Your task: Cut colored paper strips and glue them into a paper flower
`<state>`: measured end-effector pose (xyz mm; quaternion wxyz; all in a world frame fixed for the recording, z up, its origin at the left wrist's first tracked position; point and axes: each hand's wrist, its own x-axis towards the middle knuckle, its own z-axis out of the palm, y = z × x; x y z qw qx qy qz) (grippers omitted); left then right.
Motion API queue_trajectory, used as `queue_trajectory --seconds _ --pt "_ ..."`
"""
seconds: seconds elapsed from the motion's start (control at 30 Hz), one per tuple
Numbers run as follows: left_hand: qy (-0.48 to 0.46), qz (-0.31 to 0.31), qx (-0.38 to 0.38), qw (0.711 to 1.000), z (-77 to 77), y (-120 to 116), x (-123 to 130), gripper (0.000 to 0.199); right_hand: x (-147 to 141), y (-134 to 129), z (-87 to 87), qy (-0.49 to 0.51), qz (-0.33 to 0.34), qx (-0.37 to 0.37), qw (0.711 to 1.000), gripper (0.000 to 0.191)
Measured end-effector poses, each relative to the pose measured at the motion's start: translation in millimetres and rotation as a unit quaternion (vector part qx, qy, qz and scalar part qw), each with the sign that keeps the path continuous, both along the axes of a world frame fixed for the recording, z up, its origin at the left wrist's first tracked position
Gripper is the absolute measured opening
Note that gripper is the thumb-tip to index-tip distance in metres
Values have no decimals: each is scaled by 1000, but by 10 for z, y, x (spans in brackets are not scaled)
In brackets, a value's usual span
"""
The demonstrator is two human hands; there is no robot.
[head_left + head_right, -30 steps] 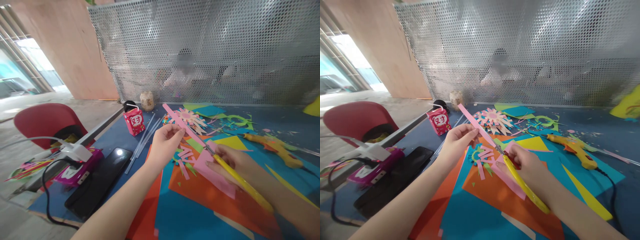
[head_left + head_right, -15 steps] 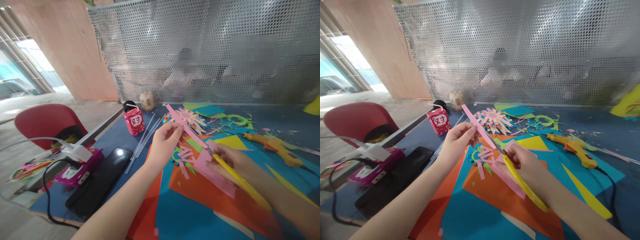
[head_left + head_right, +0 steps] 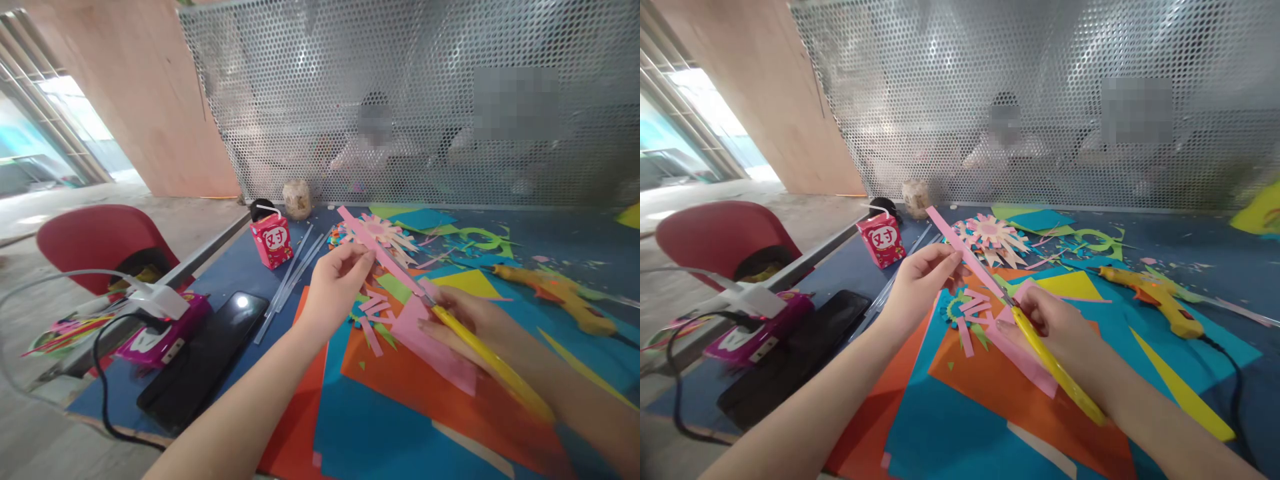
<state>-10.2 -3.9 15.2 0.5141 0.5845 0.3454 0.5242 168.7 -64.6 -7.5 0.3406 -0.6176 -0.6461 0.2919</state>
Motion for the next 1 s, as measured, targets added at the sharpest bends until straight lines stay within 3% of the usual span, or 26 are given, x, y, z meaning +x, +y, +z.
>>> queue_trajectory --seconds 0.13,0.57,0.8,1.0 --pt "-2 -4 -5 1000 -12 11 -2 18 -8 -10 24 29 1 -41 999 35" --pt "10 22 0 1000 -11 39 -3 18 -30 -23 22 -23 -23 -37 999 34" --pt "-15 9 -10 1000 -7 41 -5 16 -34 0 -25 0 -16 -14 1000 30" --pt "-13 -6 -13 1000 -7 15 12 17 -35 -7 -22 24 -7 -38 999 35"
